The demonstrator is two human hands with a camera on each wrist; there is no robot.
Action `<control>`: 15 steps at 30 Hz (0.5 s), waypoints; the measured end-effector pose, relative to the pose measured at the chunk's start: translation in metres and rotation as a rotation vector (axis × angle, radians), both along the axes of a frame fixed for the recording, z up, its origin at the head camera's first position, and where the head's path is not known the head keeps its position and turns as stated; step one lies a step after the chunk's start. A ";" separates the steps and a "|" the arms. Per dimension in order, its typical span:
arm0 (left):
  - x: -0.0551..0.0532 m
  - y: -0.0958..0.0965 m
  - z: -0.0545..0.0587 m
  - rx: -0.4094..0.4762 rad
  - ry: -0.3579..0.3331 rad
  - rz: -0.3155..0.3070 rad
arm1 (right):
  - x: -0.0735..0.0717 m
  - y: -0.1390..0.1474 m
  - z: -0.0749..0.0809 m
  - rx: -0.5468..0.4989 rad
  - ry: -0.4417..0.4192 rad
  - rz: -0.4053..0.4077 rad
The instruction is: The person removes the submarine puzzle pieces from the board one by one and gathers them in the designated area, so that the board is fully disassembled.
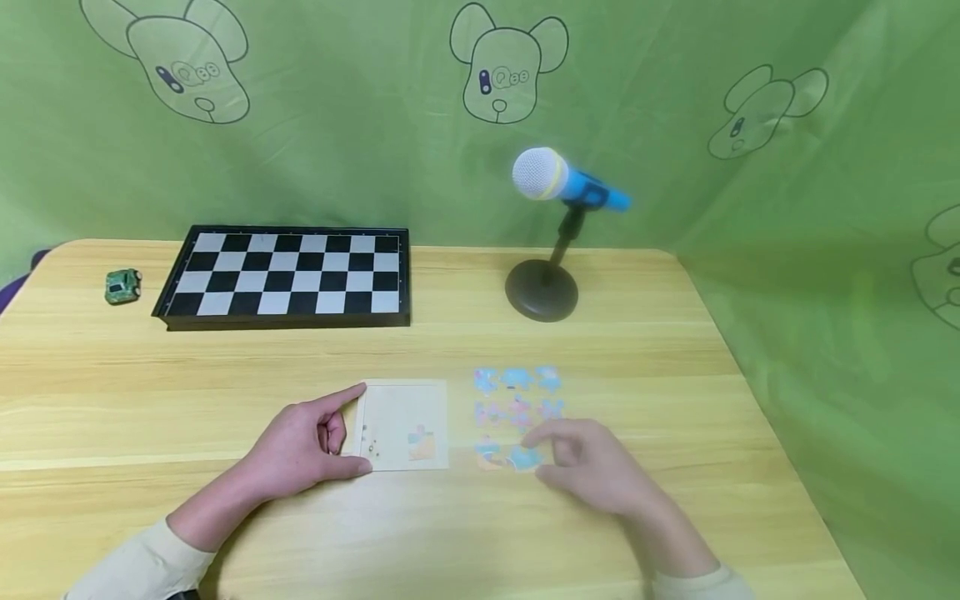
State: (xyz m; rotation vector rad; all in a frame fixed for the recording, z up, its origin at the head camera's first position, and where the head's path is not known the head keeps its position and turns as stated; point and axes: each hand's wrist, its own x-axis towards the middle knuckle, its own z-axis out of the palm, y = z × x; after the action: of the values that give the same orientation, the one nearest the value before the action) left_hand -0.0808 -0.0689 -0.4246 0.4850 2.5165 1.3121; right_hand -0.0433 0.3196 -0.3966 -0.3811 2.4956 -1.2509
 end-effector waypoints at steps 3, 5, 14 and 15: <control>0.000 0.000 0.000 0.001 0.002 0.000 | 0.000 0.000 0.000 0.002 0.012 -0.003; 0.000 0.000 0.000 0.002 0.001 0.000 | 0.000 0.000 -0.001 0.014 0.023 -0.014; 0.000 0.000 -0.001 0.016 0.003 -0.003 | 0.000 -0.002 0.001 0.054 0.029 -0.066; 0.000 0.000 -0.001 0.014 0.003 -0.003 | 0.000 -0.002 0.001 0.054 0.028 -0.067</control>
State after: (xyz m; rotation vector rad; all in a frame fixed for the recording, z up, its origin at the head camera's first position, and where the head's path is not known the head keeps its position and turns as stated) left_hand -0.0807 -0.0691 -0.4253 0.4942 2.5098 1.3302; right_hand -0.0434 0.3174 -0.3955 -0.3067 2.5797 -1.2086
